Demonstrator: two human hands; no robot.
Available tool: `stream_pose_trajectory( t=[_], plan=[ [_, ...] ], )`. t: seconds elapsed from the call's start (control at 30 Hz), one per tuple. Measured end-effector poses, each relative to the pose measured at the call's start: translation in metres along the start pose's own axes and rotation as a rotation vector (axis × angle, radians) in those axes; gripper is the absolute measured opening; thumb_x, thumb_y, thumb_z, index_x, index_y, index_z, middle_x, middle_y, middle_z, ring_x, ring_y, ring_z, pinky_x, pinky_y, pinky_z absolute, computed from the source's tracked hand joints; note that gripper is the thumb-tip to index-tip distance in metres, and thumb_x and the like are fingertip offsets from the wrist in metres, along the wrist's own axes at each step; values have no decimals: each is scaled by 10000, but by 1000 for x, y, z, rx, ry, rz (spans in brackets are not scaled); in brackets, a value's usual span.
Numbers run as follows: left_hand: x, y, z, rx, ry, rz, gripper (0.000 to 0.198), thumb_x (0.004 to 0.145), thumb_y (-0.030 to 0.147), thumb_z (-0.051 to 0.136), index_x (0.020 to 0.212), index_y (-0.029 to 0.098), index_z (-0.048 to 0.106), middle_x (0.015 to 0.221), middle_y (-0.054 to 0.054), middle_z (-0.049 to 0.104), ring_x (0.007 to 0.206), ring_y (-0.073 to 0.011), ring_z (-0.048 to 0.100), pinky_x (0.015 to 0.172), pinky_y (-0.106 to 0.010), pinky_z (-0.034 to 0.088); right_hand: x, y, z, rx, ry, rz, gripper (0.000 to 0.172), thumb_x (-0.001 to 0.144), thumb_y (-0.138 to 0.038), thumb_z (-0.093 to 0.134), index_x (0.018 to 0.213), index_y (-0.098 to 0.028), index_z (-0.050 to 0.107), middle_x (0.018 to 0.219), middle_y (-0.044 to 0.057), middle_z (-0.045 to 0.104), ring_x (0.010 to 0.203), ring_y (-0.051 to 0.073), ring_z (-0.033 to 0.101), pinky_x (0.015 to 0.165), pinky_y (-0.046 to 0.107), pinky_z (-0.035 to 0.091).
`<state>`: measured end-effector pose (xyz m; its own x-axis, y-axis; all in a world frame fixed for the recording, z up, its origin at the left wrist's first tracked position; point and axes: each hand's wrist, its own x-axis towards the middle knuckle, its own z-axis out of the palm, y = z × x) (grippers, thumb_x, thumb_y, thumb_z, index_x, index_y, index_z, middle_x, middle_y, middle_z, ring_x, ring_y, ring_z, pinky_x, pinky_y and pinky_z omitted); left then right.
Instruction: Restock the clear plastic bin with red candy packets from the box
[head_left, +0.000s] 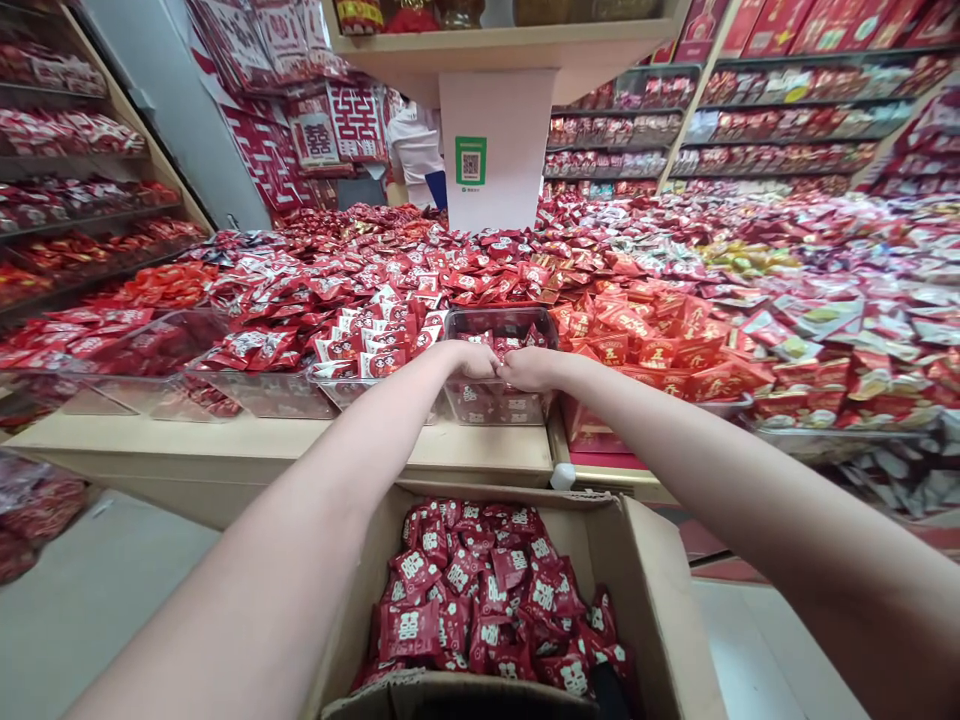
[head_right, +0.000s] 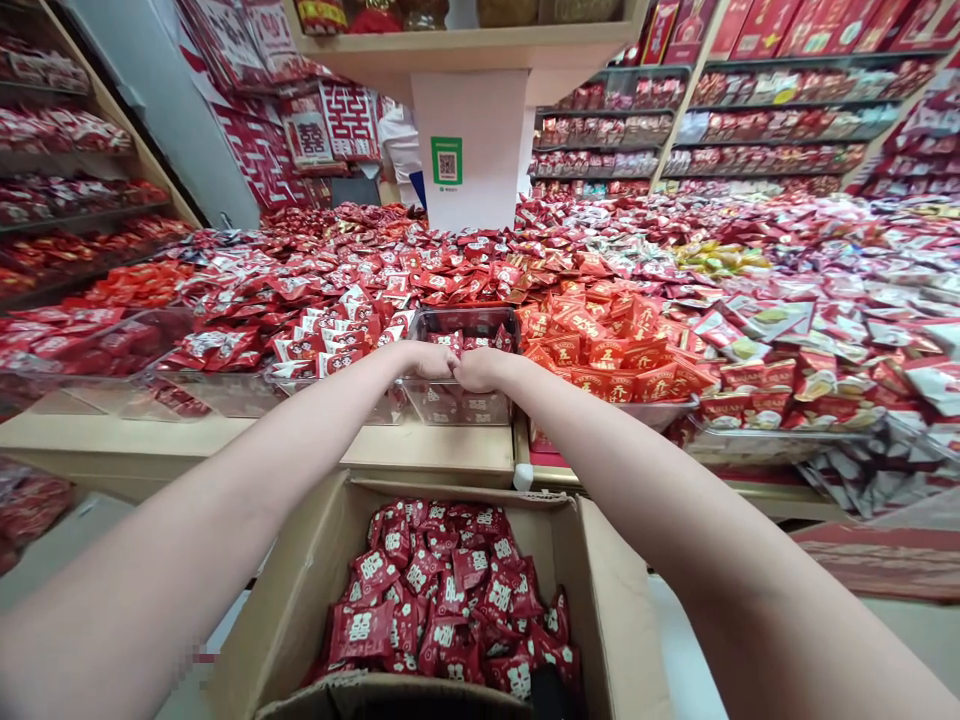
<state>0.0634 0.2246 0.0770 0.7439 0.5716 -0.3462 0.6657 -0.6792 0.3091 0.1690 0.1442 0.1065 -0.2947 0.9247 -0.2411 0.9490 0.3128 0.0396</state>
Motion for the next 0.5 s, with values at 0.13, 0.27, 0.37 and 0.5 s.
stream_pose_trajectory(
  t=[0.13,0.27,0.37,0.5],
  plan=[
    [-6,7,-5,-49,54,-14,188,596,119,543,697,177,691,531,40,626,524,-91,527,582,-183,413,-1,2,1,-8,18,4,455,866,-304,215,1065,-59,543,1087,173,560,979,222,535,800,281,394],
    [-40,20,-20,-79,237,3,212,637,188,557,817,141,659,710,16,642,667,-110,543,653,-197,403,-27,-6,2,0,216,-32,371,842,-294,305,1012,-71,549,993,173,590,932,241,537,775,302,385],
    [-92,28,2,-149,835,95,229,759,256,461,887,130,602,824,-18,618,739,-112,532,689,-217,401,-64,-20,28,112,352,-111,326,838,-290,320,942,-93,557,933,151,592,914,229,523,783,307,368],
    [-161,28,94,-371,782,75,179,782,247,457,769,157,611,706,-8,626,642,-102,544,632,-210,428,-96,-42,118,364,-44,-271,244,806,-276,378,840,-151,585,834,80,604,802,175,557,737,261,388]
  ],
)
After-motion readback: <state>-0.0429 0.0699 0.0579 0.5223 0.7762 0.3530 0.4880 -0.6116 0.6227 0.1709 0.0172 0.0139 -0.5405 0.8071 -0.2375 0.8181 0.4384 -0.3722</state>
